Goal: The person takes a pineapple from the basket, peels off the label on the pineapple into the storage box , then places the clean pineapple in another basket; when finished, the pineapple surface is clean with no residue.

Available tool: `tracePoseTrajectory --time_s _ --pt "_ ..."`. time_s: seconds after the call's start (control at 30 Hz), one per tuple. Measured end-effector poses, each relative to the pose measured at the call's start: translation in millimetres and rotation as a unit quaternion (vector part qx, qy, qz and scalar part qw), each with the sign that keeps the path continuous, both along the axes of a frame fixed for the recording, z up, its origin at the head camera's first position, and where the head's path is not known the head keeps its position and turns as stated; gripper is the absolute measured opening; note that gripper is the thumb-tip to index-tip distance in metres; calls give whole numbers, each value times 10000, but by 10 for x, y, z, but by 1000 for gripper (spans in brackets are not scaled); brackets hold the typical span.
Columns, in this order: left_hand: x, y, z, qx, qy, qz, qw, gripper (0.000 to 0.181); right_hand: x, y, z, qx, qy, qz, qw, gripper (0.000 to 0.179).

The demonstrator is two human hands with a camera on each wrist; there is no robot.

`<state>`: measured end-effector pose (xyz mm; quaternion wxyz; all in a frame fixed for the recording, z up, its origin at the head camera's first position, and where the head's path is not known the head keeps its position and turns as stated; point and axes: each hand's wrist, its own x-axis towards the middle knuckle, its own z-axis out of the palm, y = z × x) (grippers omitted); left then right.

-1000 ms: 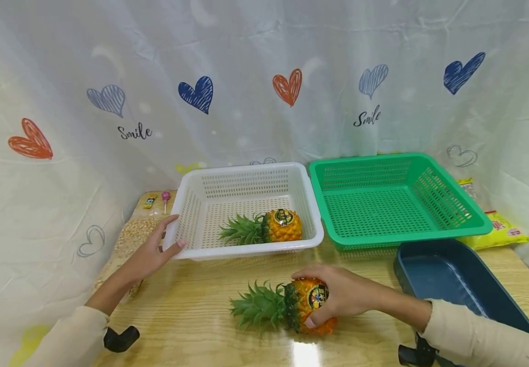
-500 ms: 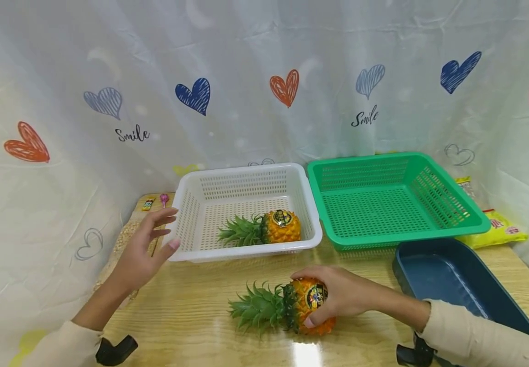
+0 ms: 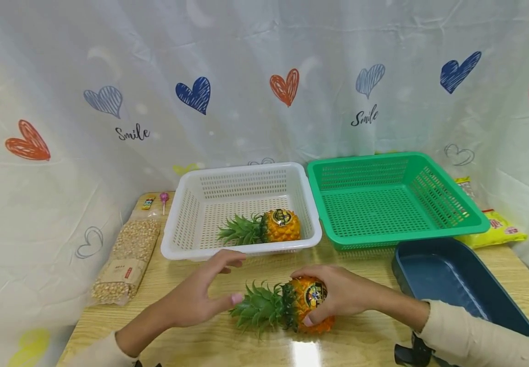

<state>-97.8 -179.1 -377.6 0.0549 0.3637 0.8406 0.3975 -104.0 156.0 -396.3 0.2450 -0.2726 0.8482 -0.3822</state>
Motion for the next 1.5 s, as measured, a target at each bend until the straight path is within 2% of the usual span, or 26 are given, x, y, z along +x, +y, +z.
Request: tracePoseTrajectory --time_s 0.2,0.43,0.63,0.8,1.07,1.3,1.5 --pt "91 176 -133 -646 -533 -145 9964 66 -23 -7 -4 -11 60 23 10000 81" --pt "88 279 -272 -1028 -581 -449 9920 86 -14 -8 -22 -90 -1 97 9999 81" --pt "62 357 -334 -1263 -617 -697 9876 85 4 14 -8 25 2 77 10000 81" --pt "62 367 -347 -1293 -632 -611 9877 79 2 -2 -23 53 78 43 9999 82" --pt "64 385 -374 -1297 -497 -419 9894 66 15 -14 -23 366 474 -28 9982 86" --pt "64 394 -391 -1339 -237 -301 9903 60 14 -14 -4 402 469 -105 9980 92" --pt "69 386 -418 -1319 -347 -304 9902 59 44 42 3 237 335 -199 9990 93"
